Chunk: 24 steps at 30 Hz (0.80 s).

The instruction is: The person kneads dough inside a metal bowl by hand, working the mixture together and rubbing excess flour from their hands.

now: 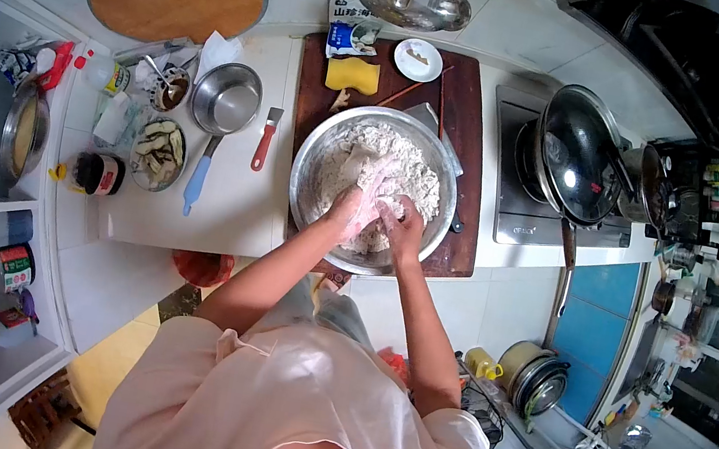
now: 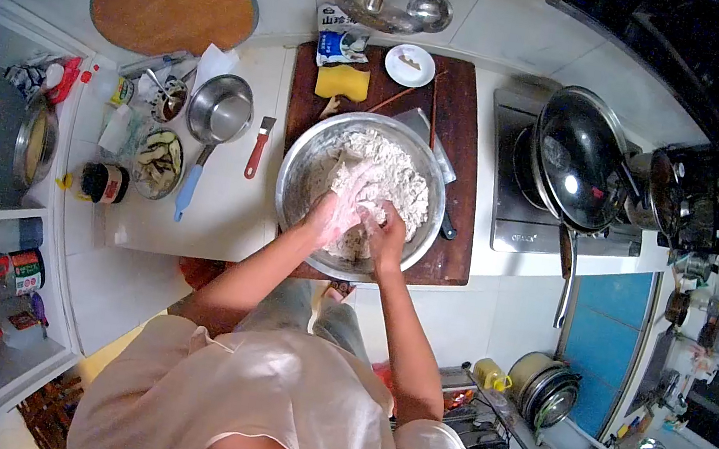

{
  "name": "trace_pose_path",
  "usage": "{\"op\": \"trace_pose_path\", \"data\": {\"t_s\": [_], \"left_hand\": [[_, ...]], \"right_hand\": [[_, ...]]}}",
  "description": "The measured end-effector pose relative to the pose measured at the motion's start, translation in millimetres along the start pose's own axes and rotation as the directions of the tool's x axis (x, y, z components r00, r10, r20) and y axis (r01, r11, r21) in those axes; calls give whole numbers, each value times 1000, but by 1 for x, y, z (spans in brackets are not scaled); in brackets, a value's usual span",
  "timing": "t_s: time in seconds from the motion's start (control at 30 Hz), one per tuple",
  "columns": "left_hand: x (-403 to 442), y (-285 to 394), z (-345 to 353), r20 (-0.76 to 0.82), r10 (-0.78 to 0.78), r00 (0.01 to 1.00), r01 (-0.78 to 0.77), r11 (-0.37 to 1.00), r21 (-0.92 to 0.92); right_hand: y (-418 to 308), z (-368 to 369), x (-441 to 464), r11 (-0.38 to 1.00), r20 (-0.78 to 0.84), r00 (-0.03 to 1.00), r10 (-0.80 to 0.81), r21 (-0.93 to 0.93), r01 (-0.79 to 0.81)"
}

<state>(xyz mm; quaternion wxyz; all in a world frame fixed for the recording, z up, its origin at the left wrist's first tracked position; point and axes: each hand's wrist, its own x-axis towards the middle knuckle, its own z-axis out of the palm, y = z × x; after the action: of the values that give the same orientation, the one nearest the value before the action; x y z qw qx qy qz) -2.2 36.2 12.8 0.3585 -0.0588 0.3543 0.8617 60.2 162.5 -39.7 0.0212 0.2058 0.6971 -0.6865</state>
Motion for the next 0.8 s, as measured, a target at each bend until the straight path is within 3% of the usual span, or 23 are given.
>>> {"op": "trace_pose_path", "data": {"t_s": [0.1,0.2,0.3,0.33,0.4,0.43,0.47,0.57,0.6,0.7,0.73,0.8], "left_hand": [[-4,1,-1,-19,-47,999,49,996,71],[-14,8,1,-54,-78,995,79,997,6],[-25,-4,-23,-169,0,986,78,885,459],[-21,-3,-40,-79,21,997,20,873,488],[-16,0,-44,-198,162,967,-14,807,591],[-14,9,-40,-252,239,938,-24,768,639],[-8,18,-44,-244,349,905,-19,606,795],[42,12,-77,-308,437,845,65,487,871],[53,20,-77,-353,369,860,148,482,863],[78,38,-69,-498,147,855,399,426,812],[94,29,-78,-550,179,816,473,340,813],[110,22,-96,-430,88,898,320,539,779]], "right_hand": [[-37,-2,-6,935,-27,994,-110,-342,94],[-8,-13,13,883,-143,931,-336,-390,259],[-6,-26,19,861,-81,942,-324,-439,259],[4,-29,21,847,-71,931,-358,-445,291],[12,-32,18,804,-103,899,-427,-499,325],[-4,-36,13,644,-16,857,-514,-668,374],[-20,-40,8,447,72,802,-593,-799,402],[36,-55,46,708,-95,873,-478,-630,320],[-2,-43,47,791,-113,940,-323,-578,202],[8,-42,96,883,-93,993,-70,-469,19],[14,-38,109,864,-99,995,-22,-503,-31],[15,-28,126,893,-129,978,162,-402,-201]]}}
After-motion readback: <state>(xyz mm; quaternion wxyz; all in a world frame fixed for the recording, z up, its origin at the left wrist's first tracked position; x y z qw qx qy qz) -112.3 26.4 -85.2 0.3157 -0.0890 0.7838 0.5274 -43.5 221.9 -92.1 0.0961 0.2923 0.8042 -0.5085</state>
